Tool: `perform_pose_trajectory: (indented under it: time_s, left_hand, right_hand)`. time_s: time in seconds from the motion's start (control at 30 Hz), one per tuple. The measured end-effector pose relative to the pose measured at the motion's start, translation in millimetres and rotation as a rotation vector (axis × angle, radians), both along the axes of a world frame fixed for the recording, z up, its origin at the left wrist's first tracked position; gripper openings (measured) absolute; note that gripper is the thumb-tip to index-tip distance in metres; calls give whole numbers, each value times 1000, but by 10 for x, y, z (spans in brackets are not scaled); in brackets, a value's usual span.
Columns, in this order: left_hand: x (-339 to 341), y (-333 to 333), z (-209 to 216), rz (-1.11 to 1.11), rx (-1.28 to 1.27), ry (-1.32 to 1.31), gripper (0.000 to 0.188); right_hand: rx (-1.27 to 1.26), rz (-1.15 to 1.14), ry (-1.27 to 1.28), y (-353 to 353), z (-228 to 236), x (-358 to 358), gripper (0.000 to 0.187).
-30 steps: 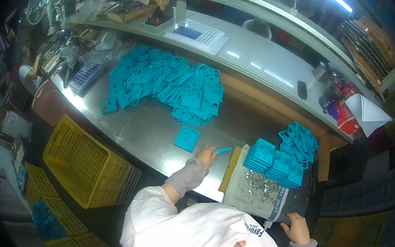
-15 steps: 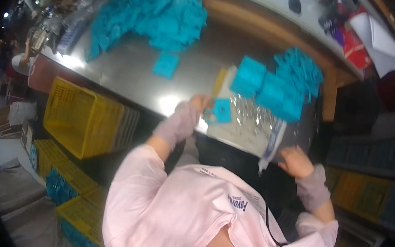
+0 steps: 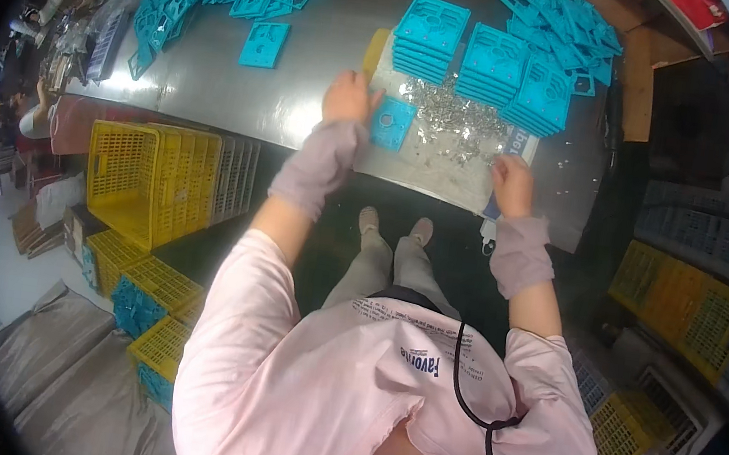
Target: The person assembles plastic components by picking up small metal parts, inserting them into plastic frames by hand, and stacking the assembled frames on the workbench.
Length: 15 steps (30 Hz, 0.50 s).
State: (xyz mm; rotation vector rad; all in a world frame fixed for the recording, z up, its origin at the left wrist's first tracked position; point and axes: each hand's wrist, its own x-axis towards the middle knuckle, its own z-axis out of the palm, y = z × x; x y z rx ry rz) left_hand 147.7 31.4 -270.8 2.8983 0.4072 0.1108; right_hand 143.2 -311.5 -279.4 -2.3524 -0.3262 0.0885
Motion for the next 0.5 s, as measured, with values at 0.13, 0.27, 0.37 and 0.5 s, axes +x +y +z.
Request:
perform_pose_trajectory:
  time_s: [0.13, 0.27, 0.37, 0.5]
  left_hand:
    - [-418, -563, -68, -396, -81, -375, 23]
    - [-597, -878, -139, -484, -192, -376, 24]
    - [-640, -959, -239, -426, -188, -408, 27]
    - [-625, -1061, -369, -360, -126, -379, 36]
  right_hand:
    - [-73, 60, -201, 336, -79, -23, 16]
    - [-211, 154, -292, 289, -261, 82, 15]
    - [-239, 100, -271, 287, -276, 67, 10]
    - [-73, -87, -179, 323, -201, 42, 9]
